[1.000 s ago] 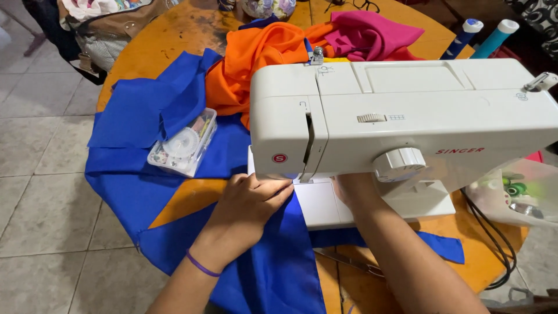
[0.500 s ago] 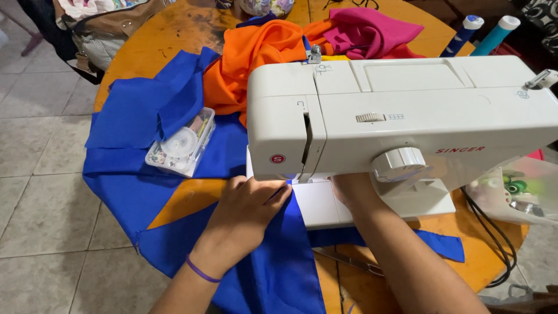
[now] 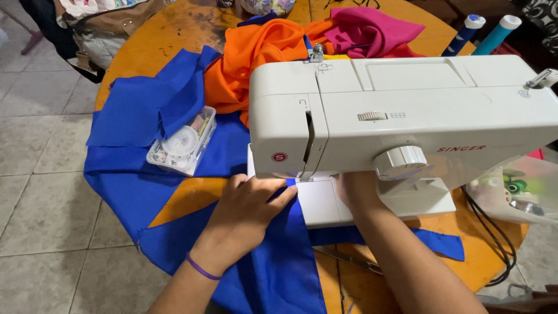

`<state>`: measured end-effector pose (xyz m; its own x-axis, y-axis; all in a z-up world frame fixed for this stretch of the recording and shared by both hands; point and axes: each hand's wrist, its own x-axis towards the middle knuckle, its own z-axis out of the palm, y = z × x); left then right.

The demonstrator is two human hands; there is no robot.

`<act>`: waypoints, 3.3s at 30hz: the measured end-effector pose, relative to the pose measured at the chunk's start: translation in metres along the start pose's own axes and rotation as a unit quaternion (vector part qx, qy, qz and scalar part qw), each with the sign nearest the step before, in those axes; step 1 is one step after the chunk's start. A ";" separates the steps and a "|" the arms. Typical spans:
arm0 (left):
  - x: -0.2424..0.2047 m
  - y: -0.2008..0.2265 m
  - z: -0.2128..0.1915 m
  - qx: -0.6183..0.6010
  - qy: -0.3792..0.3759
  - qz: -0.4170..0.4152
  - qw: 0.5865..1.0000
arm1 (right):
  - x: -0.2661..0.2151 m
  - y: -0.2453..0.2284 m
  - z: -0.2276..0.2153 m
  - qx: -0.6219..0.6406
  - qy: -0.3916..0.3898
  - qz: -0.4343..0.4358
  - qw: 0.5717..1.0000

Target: A person is seen aligning blue fabric on a sewing machine and using scissors to cut the material.

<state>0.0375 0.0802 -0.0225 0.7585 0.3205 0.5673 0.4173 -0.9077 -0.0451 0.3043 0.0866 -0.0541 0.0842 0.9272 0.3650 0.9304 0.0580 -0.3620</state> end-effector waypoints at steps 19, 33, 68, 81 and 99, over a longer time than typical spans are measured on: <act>-0.001 0.004 -0.005 -0.026 -0.004 -0.018 0.999 | -0.027 -0.046 -0.026 0.186 -0.025 0.034 0.982; -0.002 0.005 -0.001 -0.028 0.002 -0.036 0.999 | -0.027 -0.047 -0.029 0.121 -0.009 -0.097 0.988; -0.002 -0.003 0.015 -0.029 -0.124 -0.111 0.986 | -0.022 -0.042 -0.047 0.243 0.011 0.109 0.964; -0.020 0.006 0.008 -0.121 0.050 -0.043 0.990 | -0.130 -0.082 -0.053 0.060 -0.159 0.144 0.975; -0.021 0.027 0.005 -0.196 0.058 -0.100 0.974 | -0.141 -0.099 -0.037 -0.011 0.173 -0.245 0.954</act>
<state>0.0348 0.0502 -0.0397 0.6109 0.4889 0.6227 0.3099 -0.8714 0.3802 0.2138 -0.0641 -0.0380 -0.2531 0.6135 0.7480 0.8958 0.4406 -0.0583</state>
